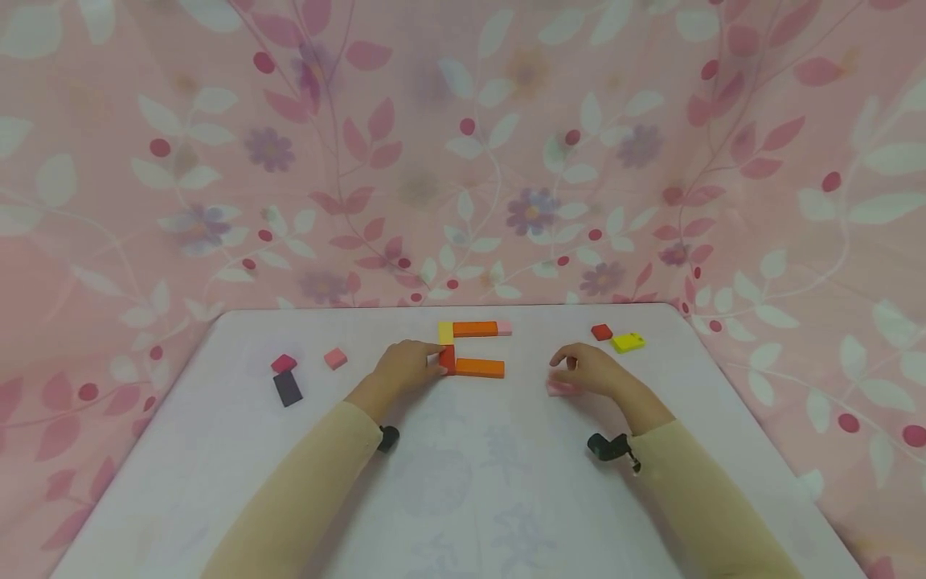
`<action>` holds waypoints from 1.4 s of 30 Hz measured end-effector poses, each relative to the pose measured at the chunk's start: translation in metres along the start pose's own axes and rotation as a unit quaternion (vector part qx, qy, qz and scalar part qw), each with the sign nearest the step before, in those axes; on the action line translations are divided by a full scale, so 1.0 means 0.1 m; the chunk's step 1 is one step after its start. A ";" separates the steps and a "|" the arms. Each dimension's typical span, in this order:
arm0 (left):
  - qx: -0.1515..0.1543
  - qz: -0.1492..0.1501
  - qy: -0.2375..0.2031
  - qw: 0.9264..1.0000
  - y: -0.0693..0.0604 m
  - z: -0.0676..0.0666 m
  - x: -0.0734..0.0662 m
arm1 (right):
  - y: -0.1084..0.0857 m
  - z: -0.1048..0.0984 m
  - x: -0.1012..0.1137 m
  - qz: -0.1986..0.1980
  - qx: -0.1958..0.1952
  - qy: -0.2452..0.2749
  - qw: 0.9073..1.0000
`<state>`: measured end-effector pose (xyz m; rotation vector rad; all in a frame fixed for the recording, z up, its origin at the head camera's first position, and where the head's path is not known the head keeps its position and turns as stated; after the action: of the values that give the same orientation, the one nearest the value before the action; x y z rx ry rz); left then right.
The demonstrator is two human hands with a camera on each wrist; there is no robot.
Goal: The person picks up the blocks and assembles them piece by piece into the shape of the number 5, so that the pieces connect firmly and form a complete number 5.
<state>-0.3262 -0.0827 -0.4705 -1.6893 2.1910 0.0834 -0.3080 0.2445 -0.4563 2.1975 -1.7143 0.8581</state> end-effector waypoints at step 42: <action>-0.007 0.003 0.005 1.000 0.01 0.01 0.02 | 0.22 -0.54 -0.86 0.079 -0.209 0.006 0.975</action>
<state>-0.3272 -0.0844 -0.4722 -1.6943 2.2075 0.0926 -0.3575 0.3351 -0.4659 1.7950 -1.8802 0.4805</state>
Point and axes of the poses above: each hand's wrist, its own y-axis towards the middle knuckle, its own z-axis out of the palm, x = y × z, the point moved 5 cm from there along y, towards the middle knuckle, and after that the axes turned 2 degrees about y, right-handed, at the moved point
